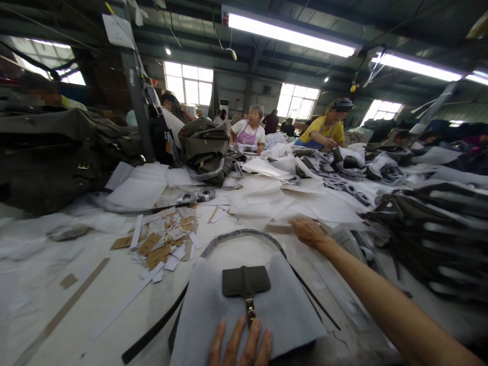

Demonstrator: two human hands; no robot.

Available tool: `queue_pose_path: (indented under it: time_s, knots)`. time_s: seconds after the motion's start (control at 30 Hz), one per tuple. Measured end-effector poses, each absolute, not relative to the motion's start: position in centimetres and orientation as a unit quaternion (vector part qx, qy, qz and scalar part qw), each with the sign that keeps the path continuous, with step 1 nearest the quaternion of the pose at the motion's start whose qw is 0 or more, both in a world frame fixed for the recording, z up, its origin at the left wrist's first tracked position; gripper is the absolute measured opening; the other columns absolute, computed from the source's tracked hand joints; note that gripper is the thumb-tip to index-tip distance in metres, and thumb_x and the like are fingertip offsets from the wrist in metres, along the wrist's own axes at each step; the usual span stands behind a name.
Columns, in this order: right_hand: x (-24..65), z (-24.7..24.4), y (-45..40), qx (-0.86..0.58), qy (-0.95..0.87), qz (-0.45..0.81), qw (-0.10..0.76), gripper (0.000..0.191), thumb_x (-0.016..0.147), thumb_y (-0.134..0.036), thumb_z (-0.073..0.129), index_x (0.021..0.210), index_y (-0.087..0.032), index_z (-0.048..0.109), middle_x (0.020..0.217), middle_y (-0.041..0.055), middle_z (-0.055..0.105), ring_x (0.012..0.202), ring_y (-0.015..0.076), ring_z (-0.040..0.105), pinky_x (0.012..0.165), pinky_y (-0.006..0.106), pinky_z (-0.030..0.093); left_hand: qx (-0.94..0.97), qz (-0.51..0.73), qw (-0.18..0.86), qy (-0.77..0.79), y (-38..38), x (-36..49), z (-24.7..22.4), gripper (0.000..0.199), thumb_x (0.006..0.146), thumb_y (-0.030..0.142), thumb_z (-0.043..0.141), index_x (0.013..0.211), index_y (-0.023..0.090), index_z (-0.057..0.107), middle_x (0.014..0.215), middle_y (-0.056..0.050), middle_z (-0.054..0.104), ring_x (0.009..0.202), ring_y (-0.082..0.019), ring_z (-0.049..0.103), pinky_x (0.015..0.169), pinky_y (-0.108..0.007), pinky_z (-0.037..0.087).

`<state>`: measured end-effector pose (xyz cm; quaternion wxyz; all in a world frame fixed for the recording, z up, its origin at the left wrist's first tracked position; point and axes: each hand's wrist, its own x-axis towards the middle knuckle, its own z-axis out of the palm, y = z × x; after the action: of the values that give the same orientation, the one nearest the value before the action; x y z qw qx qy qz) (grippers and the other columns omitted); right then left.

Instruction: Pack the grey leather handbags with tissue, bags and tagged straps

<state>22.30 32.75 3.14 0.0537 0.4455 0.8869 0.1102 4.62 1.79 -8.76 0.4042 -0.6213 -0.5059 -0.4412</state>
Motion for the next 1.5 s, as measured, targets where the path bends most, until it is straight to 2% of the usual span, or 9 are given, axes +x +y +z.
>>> queue_pose_path:
  time_s: [0.23,0.4,0.57,0.7,0.8,0.97,1.2,1.33,1.5]
  knots:
    - [22.7,9.6,24.3,0.44,0.883,0.163,-0.037,0.027,0.097,-0.03,0.04,0.101,-0.017,0.064,0.084,0.0089,0.071,0.073,0.0215,0.064,0.064,0.029,0.037,-0.702,-0.357,0.251,-0.563,-1.5,4.5,-6.2,0.039,0.098,0.021,0.04,0.131,0.027,0.06,0.131,-0.001,0.063,0.13,-0.022,0.049,0.121,-0.05,0.015]
    - [18.9,9.6,13.0,0.216,0.949,0.137,-0.184,0.02,0.097,-0.019,0.044,0.095,-0.017,0.063,0.083,0.006,0.068,0.074,0.0172,0.06,0.072,0.029,0.038,-0.704,-0.315,0.265,-0.578,-1.8,4.4,-6.5,0.042,0.096,0.021,0.042,0.136,0.029,0.055,0.134,-0.004,0.06,0.13,-0.023,0.049,0.117,-0.051,0.021]
    - [16.3,4.9,7.3,0.199,0.974,0.049,-0.099,0.014,0.091,-0.012,0.052,0.096,-0.018,0.064,0.091,0.0064,0.069,0.083,0.0201,0.06,0.075,0.032,0.043,-0.698,-0.326,0.278,-0.574,-1.7,4.6,-6.9,0.039,0.097,0.029,0.042,0.133,0.029,0.057,0.124,-0.006,0.066,0.113,-0.025,0.057,0.109,-0.05,0.031]
    - [17.8,3.3,7.4,0.189,0.979,-0.026,-0.075,0.033,0.094,-0.017,0.047,0.124,-0.021,0.06,0.125,0.0099,0.065,0.114,0.0253,0.057,0.098,0.041,0.043,-0.699,-0.325,0.237,-0.591,-2.3,4.6,-6.6,0.033,0.098,0.027,0.042,0.123,0.028,0.064,0.107,-0.007,0.07,0.091,-0.022,0.062,0.093,-0.044,0.043]
    - [19.1,3.1,8.1,0.177,0.979,-0.073,-0.074,0.039,0.096,-0.02,0.044,0.132,-0.025,0.058,0.137,0.008,0.059,0.129,0.026,0.05,0.11,0.047,0.036,-0.719,-0.314,0.248,-0.568,-2.7,4.0,-6.4,0.035,0.099,0.022,0.04,0.126,0.024,0.061,0.112,-0.008,0.07,0.094,-0.021,0.062,0.087,-0.039,0.045]
    - [19.2,3.6,8.9,0.156,0.981,-0.105,-0.051,0.042,0.093,-0.017,0.045,0.131,-0.025,0.059,0.138,0.0076,0.058,0.13,0.0264,0.051,0.112,0.049,0.035,-0.741,-0.327,0.286,-0.512,-3.1,2.5,-6.3,0.04,0.101,0.017,0.033,0.132,0.018,0.057,0.116,-0.01,0.068,0.107,-0.019,0.061,0.091,-0.033,0.047]
    - [18.9,4.2,8.0,0.173,0.978,-0.11,-0.022,0.05,0.086,-0.008,0.045,0.133,-0.02,0.056,0.144,0.0132,0.051,0.136,0.03,0.043,0.112,0.055,0.033,-0.745,-0.359,0.274,-0.492,-3.6,2.7,-5.5,0.037,0.099,0.012,0.034,0.125,0.013,0.06,0.103,-0.011,0.068,0.099,-0.019,0.063,0.087,-0.031,0.05]
    - [18.8,3.3,7.4,0.196,0.974,-0.112,-0.033,0.047,0.088,-0.009,0.045,0.131,-0.022,0.058,0.143,0.0122,0.052,0.134,0.0306,0.046,0.111,0.057,0.033,-0.724,-0.401,0.291,-0.479,-3.9,3.3,-3.1,0.032,0.095,0.009,0.036,0.104,0.013,0.067,0.082,-0.007,0.067,0.082,-0.018,0.064,0.08,-0.031,0.051]
    - [18.8,2.4,7.7,0.203,0.971,-0.117,-0.056,0.046,0.091,-0.013,0.045,0.134,-0.022,0.056,0.143,0.011,0.052,0.133,0.0288,0.047,0.112,0.054,0.035,-0.737,-0.309,0.272,-0.536,-2.6,2.7,-1.9,0.038,0.096,0.02,0.042,0.131,0.01,0.053,0.118,-0.013,0.067,0.113,-0.023,0.061,0.096,-0.036,0.05]
